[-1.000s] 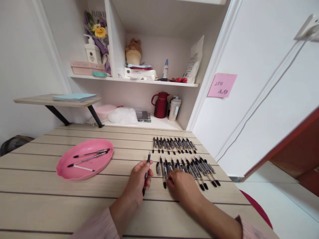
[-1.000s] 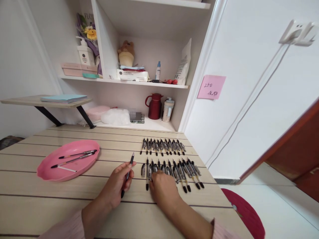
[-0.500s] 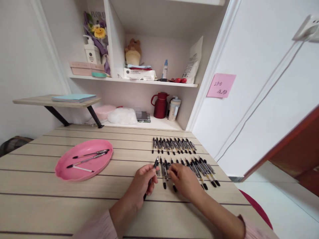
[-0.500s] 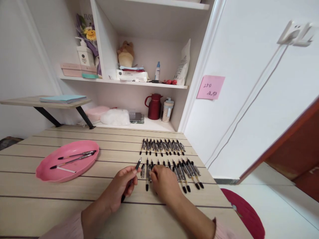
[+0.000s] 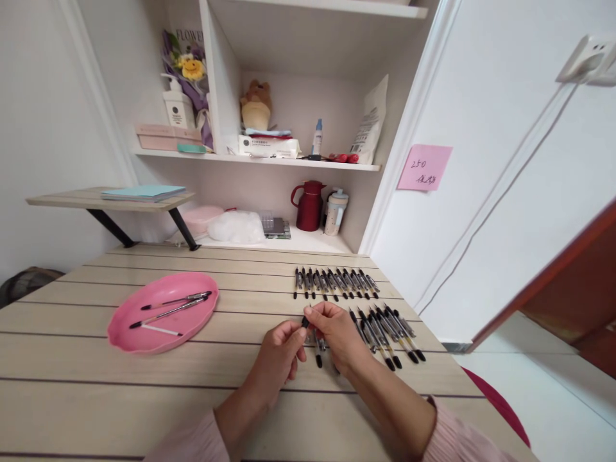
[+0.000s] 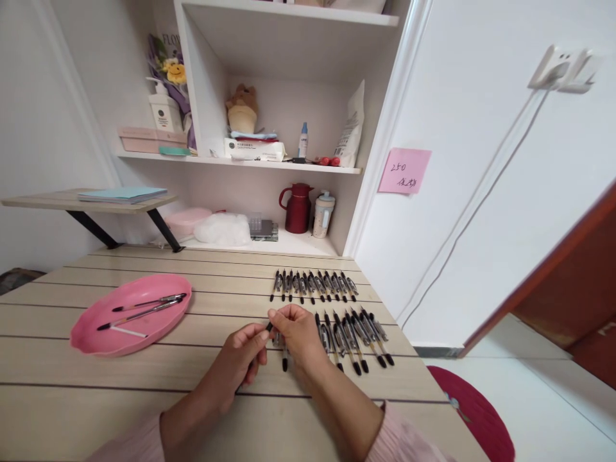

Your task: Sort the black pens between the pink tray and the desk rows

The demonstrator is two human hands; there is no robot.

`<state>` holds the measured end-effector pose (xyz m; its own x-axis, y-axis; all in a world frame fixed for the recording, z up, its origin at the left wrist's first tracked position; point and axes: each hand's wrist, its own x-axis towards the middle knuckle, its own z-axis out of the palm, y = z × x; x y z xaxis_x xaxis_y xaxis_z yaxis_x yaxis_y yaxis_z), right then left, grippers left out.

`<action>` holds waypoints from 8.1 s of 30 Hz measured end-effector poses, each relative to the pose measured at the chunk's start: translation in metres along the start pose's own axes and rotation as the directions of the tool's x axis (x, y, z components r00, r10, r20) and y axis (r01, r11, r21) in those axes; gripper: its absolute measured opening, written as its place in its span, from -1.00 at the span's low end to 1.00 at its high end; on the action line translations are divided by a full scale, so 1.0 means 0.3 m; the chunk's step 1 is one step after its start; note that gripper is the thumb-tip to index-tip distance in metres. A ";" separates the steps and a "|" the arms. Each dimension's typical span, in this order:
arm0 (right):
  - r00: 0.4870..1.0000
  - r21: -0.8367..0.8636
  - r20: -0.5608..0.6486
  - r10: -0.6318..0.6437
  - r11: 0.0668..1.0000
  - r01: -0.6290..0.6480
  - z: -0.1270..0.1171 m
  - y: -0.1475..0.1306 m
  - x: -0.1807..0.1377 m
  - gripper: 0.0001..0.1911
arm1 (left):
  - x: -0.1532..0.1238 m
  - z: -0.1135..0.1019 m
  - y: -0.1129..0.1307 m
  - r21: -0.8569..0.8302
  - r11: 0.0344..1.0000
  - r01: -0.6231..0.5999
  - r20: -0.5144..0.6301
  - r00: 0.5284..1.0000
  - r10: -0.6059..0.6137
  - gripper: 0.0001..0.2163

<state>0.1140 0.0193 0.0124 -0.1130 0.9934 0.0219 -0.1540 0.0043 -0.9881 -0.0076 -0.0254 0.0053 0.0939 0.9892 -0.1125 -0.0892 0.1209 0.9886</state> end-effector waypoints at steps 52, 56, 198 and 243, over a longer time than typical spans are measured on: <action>0.969 0.135 0.233 0.082 0.984 -0.116 -0.021 -0.023 0.023 -0.67 | 0.000 -0.008 0.003 -0.082 0.988 0.133 0.074 0.989 -0.127 -0.72; 0.999 0.269 0.025 0.023 0.963 -0.029 -0.036 -0.044 0.049 -0.67 | 0.003 -0.010 -0.002 -0.072 0.987 0.146 0.078 0.987 -0.140 -0.71; 0.973 -0.980 -0.022 -0.229 0.199 0.024 -0.290 -0.029 -0.275 -0.59 | 0.200 -0.082 -0.023 0.820 0.545 -0.176 -0.025 0.940 0.341 -0.78; 0.933 -0.966 0.060 -0.356 0.216 0.145 -0.261 0.106 -0.389 -0.67 | 0.176 -0.037 -0.019 0.694 0.698 -0.174 -0.063 0.952 0.301 -0.77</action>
<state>0.1991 -0.0874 -0.0335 -0.1098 0.9181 0.3809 0.8984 0.2557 -0.3571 -0.0131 0.0271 -0.0073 -0.0002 0.9830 0.1838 0.6099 -0.1455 0.7790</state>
